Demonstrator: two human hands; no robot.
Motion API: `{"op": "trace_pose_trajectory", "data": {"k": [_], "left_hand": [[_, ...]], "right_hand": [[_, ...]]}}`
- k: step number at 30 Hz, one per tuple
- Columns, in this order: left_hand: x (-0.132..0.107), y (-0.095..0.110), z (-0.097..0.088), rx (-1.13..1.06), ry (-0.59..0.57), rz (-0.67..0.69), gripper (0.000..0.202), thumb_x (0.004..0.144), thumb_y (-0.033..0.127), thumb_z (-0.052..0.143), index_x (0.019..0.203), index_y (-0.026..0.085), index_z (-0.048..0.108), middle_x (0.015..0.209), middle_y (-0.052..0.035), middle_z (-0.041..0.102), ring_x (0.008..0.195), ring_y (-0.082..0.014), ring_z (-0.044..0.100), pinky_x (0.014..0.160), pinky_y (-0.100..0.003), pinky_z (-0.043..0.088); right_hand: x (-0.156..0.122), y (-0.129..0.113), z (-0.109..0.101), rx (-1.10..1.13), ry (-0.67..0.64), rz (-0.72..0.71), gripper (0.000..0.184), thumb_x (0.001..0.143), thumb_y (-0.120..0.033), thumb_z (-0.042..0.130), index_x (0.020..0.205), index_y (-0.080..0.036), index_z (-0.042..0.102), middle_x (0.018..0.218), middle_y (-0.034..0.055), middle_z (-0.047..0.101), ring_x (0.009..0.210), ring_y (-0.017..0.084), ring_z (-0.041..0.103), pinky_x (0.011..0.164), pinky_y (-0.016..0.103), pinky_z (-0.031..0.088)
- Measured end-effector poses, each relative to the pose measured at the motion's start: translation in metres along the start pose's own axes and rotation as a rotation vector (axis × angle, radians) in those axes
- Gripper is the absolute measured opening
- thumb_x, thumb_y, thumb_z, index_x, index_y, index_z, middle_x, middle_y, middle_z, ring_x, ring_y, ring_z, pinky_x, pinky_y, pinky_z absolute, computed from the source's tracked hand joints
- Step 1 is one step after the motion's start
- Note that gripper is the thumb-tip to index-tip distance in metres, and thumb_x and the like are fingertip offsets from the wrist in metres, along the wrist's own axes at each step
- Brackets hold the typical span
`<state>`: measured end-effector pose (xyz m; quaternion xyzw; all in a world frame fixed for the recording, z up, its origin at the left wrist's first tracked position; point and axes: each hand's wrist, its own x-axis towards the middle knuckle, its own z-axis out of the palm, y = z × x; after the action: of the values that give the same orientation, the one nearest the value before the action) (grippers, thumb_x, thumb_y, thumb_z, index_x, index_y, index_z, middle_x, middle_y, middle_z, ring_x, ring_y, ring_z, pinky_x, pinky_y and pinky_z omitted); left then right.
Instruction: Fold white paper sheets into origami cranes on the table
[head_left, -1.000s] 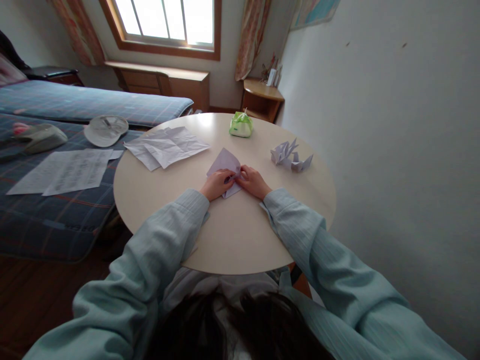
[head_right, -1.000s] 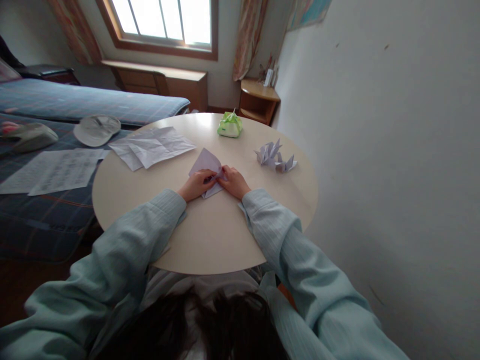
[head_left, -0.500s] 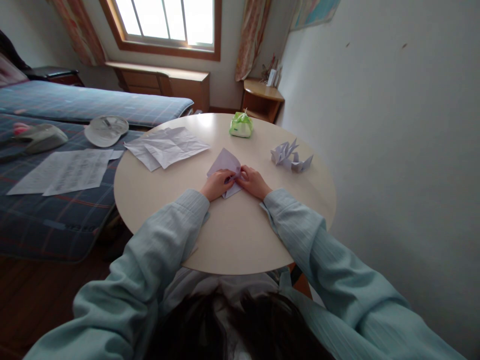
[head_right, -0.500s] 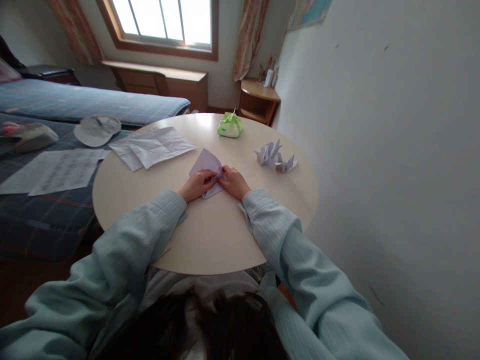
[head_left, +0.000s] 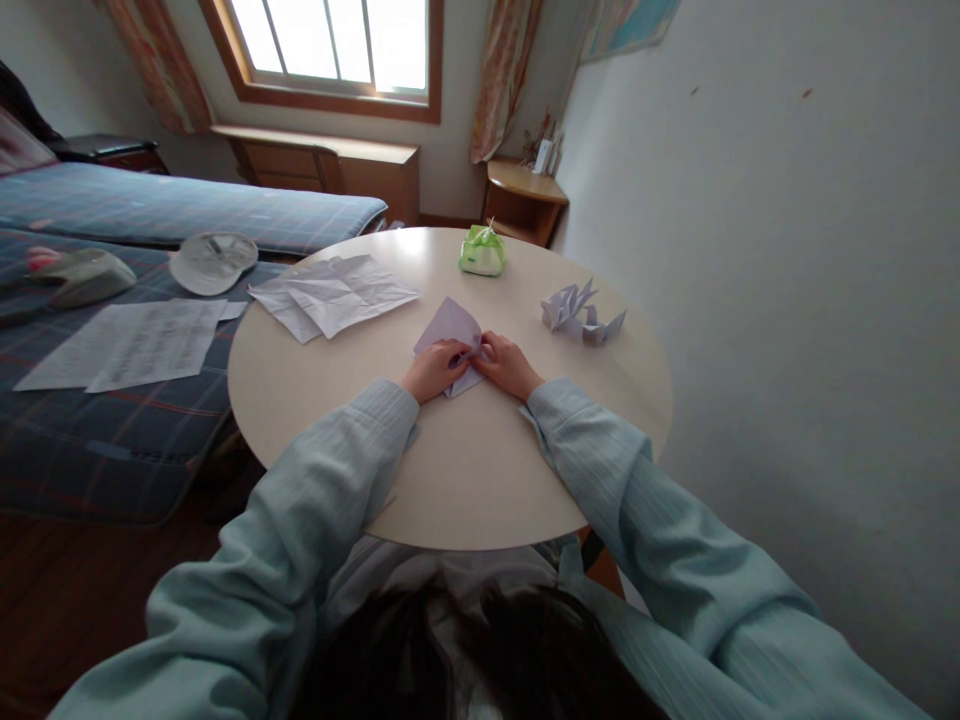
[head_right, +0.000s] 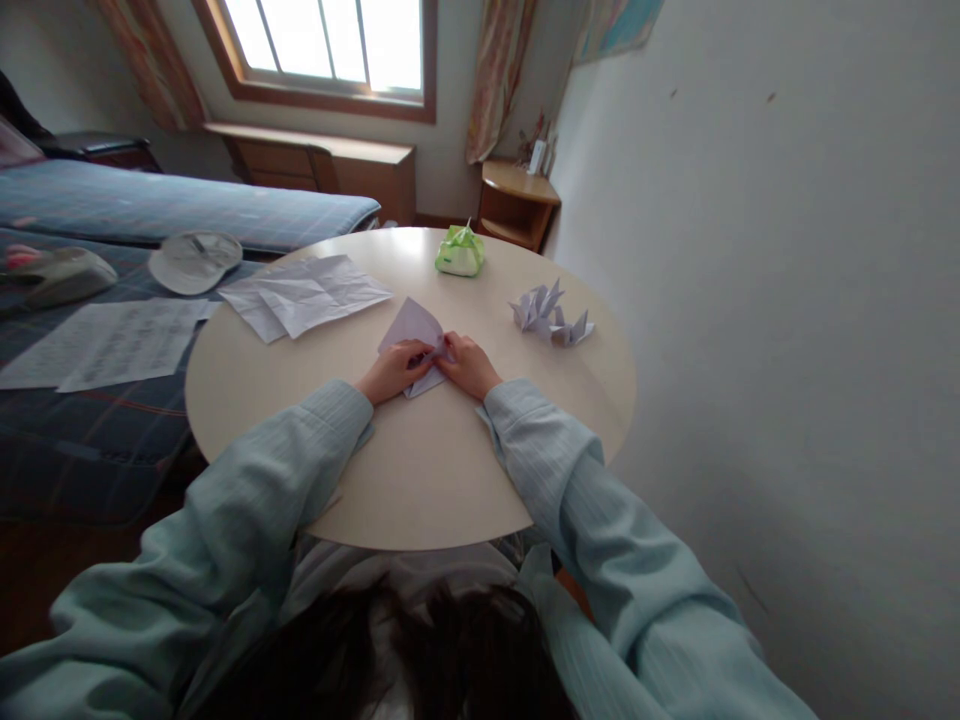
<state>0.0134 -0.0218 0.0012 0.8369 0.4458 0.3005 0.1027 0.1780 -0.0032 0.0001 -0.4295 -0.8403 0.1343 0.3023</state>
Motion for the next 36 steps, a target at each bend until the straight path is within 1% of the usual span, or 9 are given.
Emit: {"op": "trace_pose_trajectory", "data": {"k": [11, 16, 20, 24, 28, 36], "left_hand": [[0.0, -0.002, 0.001, -0.007, 0.008, 0.011, 0.021, 0.075, 0.021, 0.051, 0.092, 0.014, 0.062, 0.084, -0.006, 0.065, 0.078, -0.0154, 0.058, 0.075, -0.026, 0.045], [0.0, -0.002, 0.001, 0.018, 0.0, -0.005, 0.021, 0.074, 0.02, 0.051, 0.092, 0.013, 0.062, 0.084, -0.0068, 0.065, 0.076, -0.0156, 0.058, 0.073, -0.026, 0.045], [0.0, -0.001, 0.001, 0.005, 0.005, -0.015, 0.026, 0.073, 0.019, 0.053, 0.096, 0.014, 0.061, 0.09, -0.0065, 0.065, 0.079, -0.0155, 0.059, 0.074, -0.025, 0.046], [-0.001, 0.0, -0.001, -0.061, 0.021, -0.011, 0.03, 0.073, 0.016, 0.052, 0.102, 0.016, 0.059, 0.094, -0.0053, 0.065, 0.082, -0.0141, 0.059, 0.076, -0.024, 0.047], [-0.002, 0.002, -0.003, -0.067, 0.044, -0.046, 0.029, 0.073, 0.017, 0.052, 0.101, 0.016, 0.06, 0.09, -0.0042, 0.067, 0.077, -0.0131, 0.06, 0.072, -0.023, 0.047], [-0.002, 0.0, -0.003, -0.049, 0.016, -0.06, 0.032, 0.071, 0.015, 0.054, 0.102, 0.017, 0.062, 0.094, -0.0042, 0.067, 0.078, -0.0135, 0.06, 0.073, -0.022, 0.047]], "right_hand": [[0.0, 0.003, 0.001, -0.017, 0.009, -0.007, 0.016, 0.074, -0.026, 0.053, 0.088, -0.018, 0.05, 0.085, 0.0063, 0.06, 0.08, 0.018, 0.054, 0.072, 0.028, 0.041], [0.001, 0.003, 0.002, -0.018, 0.01, -0.001, 0.026, 0.073, -0.024, 0.055, 0.098, -0.016, 0.049, 0.093, 0.0088, 0.061, 0.086, 0.019, 0.055, 0.077, 0.03, 0.041], [0.001, 0.002, 0.001, 0.01, 0.015, 0.004, 0.028, 0.074, -0.02, 0.052, 0.103, -0.017, 0.049, 0.098, 0.0078, 0.061, 0.09, 0.019, 0.056, 0.079, 0.029, 0.042], [0.0, -0.002, -0.003, 0.02, -0.017, 0.042, 0.019, 0.076, -0.018, 0.048, 0.093, -0.018, 0.056, 0.091, 0.0048, 0.064, 0.085, 0.017, 0.059, 0.074, 0.026, 0.042], [-0.001, -0.004, -0.005, 0.054, -0.017, 0.059, 0.018, 0.077, -0.018, 0.047, 0.088, -0.019, 0.061, 0.085, 0.0028, 0.067, 0.08, 0.016, 0.06, 0.07, 0.024, 0.041], [-0.001, -0.009, -0.007, 0.132, -0.004, 0.07, 0.018, 0.076, -0.028, 0.052, 0.086, -0.017, 0.061, 0.081, 0.0022, 0.065, 0.074, 0.014, 0.057, 0.067, 0.022, 0.04]]}}
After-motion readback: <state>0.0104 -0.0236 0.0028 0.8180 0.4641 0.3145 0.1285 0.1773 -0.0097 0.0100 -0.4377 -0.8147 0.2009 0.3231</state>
